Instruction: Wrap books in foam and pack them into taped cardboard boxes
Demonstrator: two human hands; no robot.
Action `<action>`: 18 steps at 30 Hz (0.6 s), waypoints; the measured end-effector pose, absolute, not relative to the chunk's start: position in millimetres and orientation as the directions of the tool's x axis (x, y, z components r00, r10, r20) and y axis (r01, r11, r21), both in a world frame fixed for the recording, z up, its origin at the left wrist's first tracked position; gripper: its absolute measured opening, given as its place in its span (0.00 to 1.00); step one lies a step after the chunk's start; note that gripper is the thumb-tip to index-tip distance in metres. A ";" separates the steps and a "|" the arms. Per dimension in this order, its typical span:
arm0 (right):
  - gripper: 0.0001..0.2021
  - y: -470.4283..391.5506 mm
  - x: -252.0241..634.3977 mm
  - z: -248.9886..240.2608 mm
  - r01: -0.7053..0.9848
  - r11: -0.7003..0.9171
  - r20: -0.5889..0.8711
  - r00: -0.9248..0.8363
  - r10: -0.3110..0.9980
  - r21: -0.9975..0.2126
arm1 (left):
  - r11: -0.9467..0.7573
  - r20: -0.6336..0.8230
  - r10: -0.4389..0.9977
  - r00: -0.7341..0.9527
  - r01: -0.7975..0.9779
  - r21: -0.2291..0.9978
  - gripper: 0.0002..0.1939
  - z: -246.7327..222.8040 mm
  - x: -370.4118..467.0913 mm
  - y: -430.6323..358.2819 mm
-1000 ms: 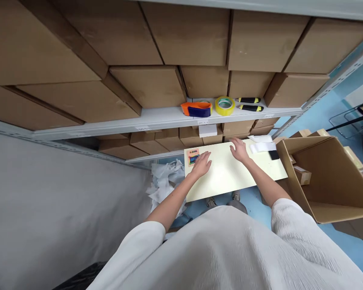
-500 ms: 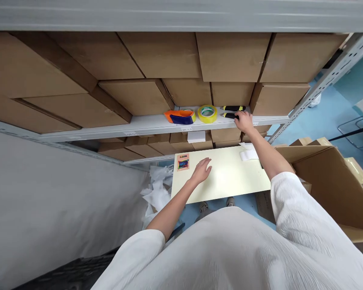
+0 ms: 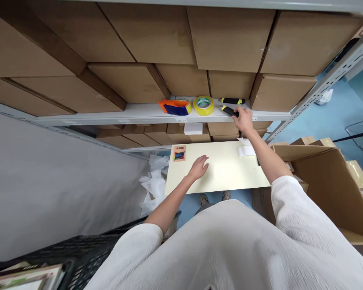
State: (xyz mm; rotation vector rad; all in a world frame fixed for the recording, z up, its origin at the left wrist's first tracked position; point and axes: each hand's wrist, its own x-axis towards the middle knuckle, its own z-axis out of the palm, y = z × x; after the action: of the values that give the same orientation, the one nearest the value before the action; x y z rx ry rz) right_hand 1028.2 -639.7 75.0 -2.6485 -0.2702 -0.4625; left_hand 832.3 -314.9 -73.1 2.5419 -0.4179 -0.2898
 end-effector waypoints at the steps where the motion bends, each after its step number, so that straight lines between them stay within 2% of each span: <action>1: 0.14 -639.5 1012.6 69.6 0.263 -0.867 0.383 0.919 0.092 -0.424 | -0.807 -0.126 -0.349 0.929 -0.229 0.544 0.24 -75.4 831.8 -313.3; 4: 0.13 -634.2 960.6 42.7 0.218 -0.807 0.374 0.927 -0.004 -0.549 | -0.815 -0.161 -0.337 0.928 -0.202 0.544 0.24 -82.6 829.4 -309.2; 8: 0.11 -620.5 903.9 -10.5 0.011 -0.760 0.178 0.974 -0.138 -0.649 | -0.820 -0.221 -0.338 0.915 -0.171 0.546 0.25 -92.4 822.8 -306.5; 13: 0.09 -610.8 865.0 -74.6 -0.323 -0.760 -0.194 0.947 -0.258 -0.565 | -0.822 -0.252 -0.348 0.903 -0.164 0.546 0.25 -107.8 809.5 -304.6; 18: 0.09 -610.5 841.5 -116.6 -0.436 -0.791 -0.392 0.879 -0.271 -0.430 | -0.825 -0.288 -0.350 0.891 -0.148 0.545 0.25 -121.8 795.3 -301.6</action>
State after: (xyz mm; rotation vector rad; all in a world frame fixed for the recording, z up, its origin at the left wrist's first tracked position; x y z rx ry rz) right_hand 841.5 -610.5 -116.6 -2.5246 0.5128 0.4249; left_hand 795.3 -301.6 -121.8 2.5304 -0.3593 -0.5179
